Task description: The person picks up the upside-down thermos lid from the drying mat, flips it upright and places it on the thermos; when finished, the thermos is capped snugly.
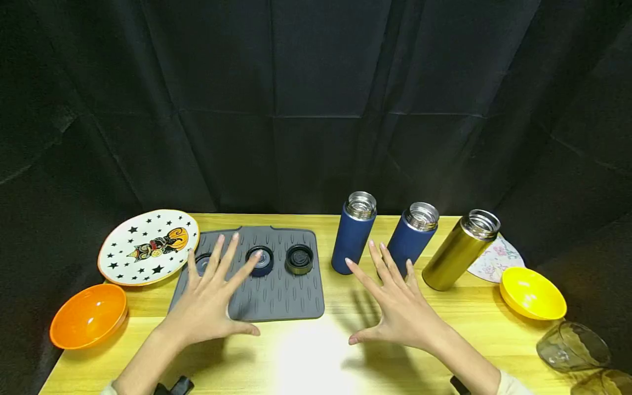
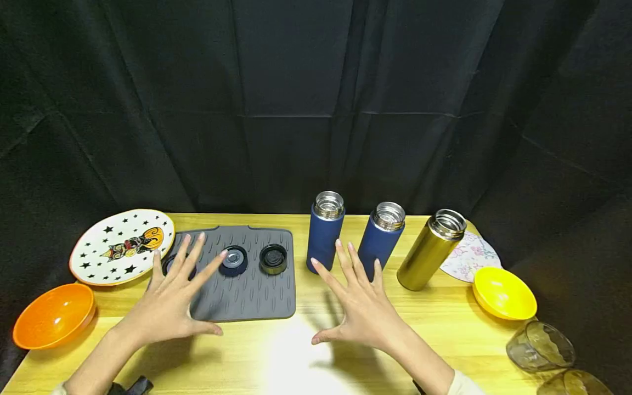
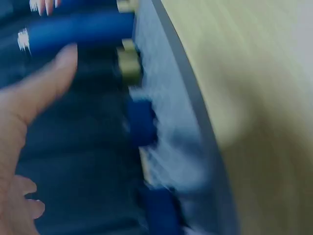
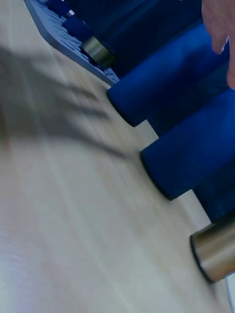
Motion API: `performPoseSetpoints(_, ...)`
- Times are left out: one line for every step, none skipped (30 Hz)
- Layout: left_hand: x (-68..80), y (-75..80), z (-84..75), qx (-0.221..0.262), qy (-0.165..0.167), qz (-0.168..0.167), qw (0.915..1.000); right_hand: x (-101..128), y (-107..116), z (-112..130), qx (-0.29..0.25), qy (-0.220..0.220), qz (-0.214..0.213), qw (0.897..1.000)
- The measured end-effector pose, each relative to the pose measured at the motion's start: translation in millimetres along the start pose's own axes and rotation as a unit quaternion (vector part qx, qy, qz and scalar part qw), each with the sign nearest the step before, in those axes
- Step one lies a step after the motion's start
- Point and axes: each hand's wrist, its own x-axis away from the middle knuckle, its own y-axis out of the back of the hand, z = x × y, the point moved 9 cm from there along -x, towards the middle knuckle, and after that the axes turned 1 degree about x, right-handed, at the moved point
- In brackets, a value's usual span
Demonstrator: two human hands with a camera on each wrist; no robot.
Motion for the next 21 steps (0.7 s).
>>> performPoseSetpoints(0.1, -0.4, 10.8, 0.016, 0.015, -0.009, 0.9997, 1, 0, 0, -0.012, -0.003, -0.005, 1.0)
performPoseSetpoints(0.4, -0.8, 22.6, 0.033, 0.032, -0.017, 0.9988, 2, 0, 0, -0.027, -0.006, -0.01, 1.0)
performPoseSetpoints(0.8, -2.2, 35.2, 0.048, 0.054, -0.022, 0.9971, 3, 0, 0, -0.042, -0.009, -0.015, 0.999)
performPoseSetpoints(1.3, -4.6, 47.0, 0.059, 0.074, -0.022, 0.9953, 3, -1, 0, -0.054, -0.012, -0.019, 0.998)
performPoseSetpoints(1.8, -7.5, 57.9, 0.067, 0.093, -0.019, 0.9933, 4, -1, 0, -0.065, -0.014, -0.024, 0.998)
performPoseSetpoints(2.2, -10.8, 67.8, 0.072, 0.109, -0.013, 0.9913, 4, -1, 0, -0.072, -0.017, -0.029, 0.997)
performPoseSetpoints(2.2, -14.6, 75.8, 0.075, 0.124, -0.005, 0.9894, 5, -1, 0, -0.079, -0.021, -0.034, 0.996)
performPoseSetpoints(2.3, -18.3, 82.6, 0.074, 0.136, 0.004, 0.9879, 5, -1, 0, -0.088, -0.025, -0.04, 0.995)
performPoseSetpoints(2.3, -21.5, 87.9, 0.071, 0.145, 0.011, 0.9868, 5, -1, 0, -0.096, -0.029, -0.046, 0.994)
performPoseSetpoints(2.4, -24.3, 92.1, 0.066, 0.151, 0.016, 0.9862, 6, -1, 0, -0.103, -0.034, -0.052, 0.993)
performPoseSetpoints(2.4, -26.5, 95.5, 0.061, 0.155, 0.018, 0.9859, 6, -1, 0, -0.112, -0.041, -0.055, 0.991)
performPoseSetpoints(2.5, -28.4, 98.3, 0.058, 0.158, 0.018, 0.9855, 7, -2, 0, -0.121, -0.048, -0.058, 0.99)
performPoseSetpoints(2.9, -30.1, 100.8, 0.055, 0.164, 0.017, 0.9848, 7, -2, 0, -0.131, -0.054, -0.059, 0.988)
performPoseSetpoints(3.3, -31.3, 103.4, 0.054, 0.169, 0.014, 0.9841, 7, -4, 0, -0.14, -0.061, -0.058, 0.987)
performPoseSetpoints(3.5, -32.1, 105.4, 0.054, 0.172, 0.01, 0.9835, 7, -5, 0, -0.146, -0.065, -0.057, 0.985)
performPoseSetpoints(3.7, -33.1, 107.7, 0.055, 0.177, 0.007, 0.9826, 8, -6, 1, -0.152, -0.07, -0.055, 0.984)
performPoseSetpoints(3.7, -33.7, 109.8, 0.057, 0.182, 0.003, 0.9816, 8, -7, 2, -0.157, -0.073, -0.053, 0.983)
performPoseSetpoints(3.9, -34.1, 111.9, 0.06, 0.187, -0.002, 0.9805, 7, -8, 3, -0.162, -0.073, -0.053, 0.983)
performPoseSetpoints(4.1, -34.1, 113.5, 0.064, 0.192, -0.007, 0.9793, 7, -8, 5, -0.166, -0.072, -0.054, 0.982)
performPoseSetpoints(4.3, -33.6, 114.4, 0.068, 0.194, -0.013, 0.9785, 7, -9, 7, -0.169, -0.07, -0.054, 0.982)
performPoseSetpoints(4.7, -32.3, 114.1, 0.071, 0.194, -0.021, 0.9782, 6, -9, 9, -0.173, -0.068, -0.055, 0.981)
